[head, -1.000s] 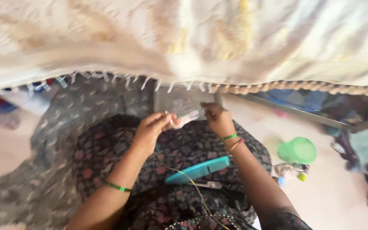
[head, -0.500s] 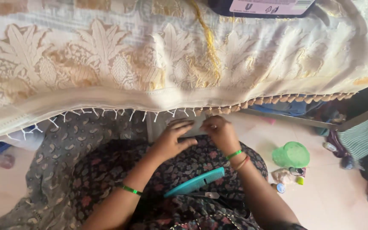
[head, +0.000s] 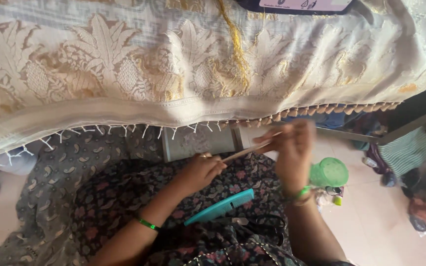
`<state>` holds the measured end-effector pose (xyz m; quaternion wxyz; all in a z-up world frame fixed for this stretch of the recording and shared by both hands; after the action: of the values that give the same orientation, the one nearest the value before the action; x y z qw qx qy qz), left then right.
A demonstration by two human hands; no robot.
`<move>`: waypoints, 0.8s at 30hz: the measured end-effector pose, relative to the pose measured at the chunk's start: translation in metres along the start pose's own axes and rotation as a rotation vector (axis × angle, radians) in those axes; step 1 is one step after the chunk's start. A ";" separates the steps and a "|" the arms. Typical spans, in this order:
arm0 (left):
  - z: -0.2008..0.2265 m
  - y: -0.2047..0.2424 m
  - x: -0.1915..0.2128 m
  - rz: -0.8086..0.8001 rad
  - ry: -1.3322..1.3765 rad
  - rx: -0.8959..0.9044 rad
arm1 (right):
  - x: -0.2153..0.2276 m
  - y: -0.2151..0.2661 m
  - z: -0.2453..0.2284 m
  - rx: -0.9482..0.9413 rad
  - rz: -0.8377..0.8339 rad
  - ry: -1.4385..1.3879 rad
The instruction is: Manually tying knots in the decorative fringe of a white and gold sari or cloth.
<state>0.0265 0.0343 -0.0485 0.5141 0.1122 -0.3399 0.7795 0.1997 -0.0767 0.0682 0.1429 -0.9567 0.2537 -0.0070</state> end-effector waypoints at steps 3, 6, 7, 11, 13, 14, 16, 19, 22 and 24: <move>-0.021 0.011 0.005 -0.050 -0.117 0.153 | 0.015 0.002 -0.037 0.180 0.085 0.028; -0.019 0.010 0.017 -0.105 -0.302 0.309 | 0.018 0.010 -0.035 0.165 0.190 0.075; 0.006 0.002 0.028 -0.020 -0.231 0.133 | 0.006 0.010 -0.028 0.134 0.066 0.243; 0.086 -0.024 0.049 0.133 -0.091 -0.187 | -0.052 0.023 -0.016 0.220 -0.204 0.592; 0.094 -0.027 0.047 0.121 0.041 -0.203 | -0.058 0.026 -0.013 0.234 -0.227 0.568; 0.097 -0.029 0.046 0.108 0.175 -0.220 | -0.061 0.028 -0.012 0.247 -0.248 0.545; 0.062 -0.020 0.021 0.032 0.157 -0.068 | -0.055 0.024 -0.006 0.138 -0.219 0.398; 0.036 -0.009 0.006 -0.081 0.121 0.135 | -0.043 0.015 -0.008 -0.044 -0.122 0.143; 0.036 0.001 0.013 -0.084 0.017 0.091 | -0.021 0.005 -0.023 -0.027 0.003 -0.026; 0.030 0.008 0.018 -0.059 -0.070 -0.005 | -0.004 0.002 -0.035 0.062 0.066 -0.089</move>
<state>0.0066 0.0265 -0.0199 0.5249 0.1481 -0.3559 0.7588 0.1927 -0.0856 0.1016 0.1838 -0.9423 0.2780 0.0323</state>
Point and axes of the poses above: each hand's wrist, its own y-axis away from the middle knuckle, its own x-axis out of the back of the hand, z = x × y, the point moved 6 cm from there along -y, towards the middle knuckle, and after that the axes turned 7 degrees about -z, right-handed, at the moved point
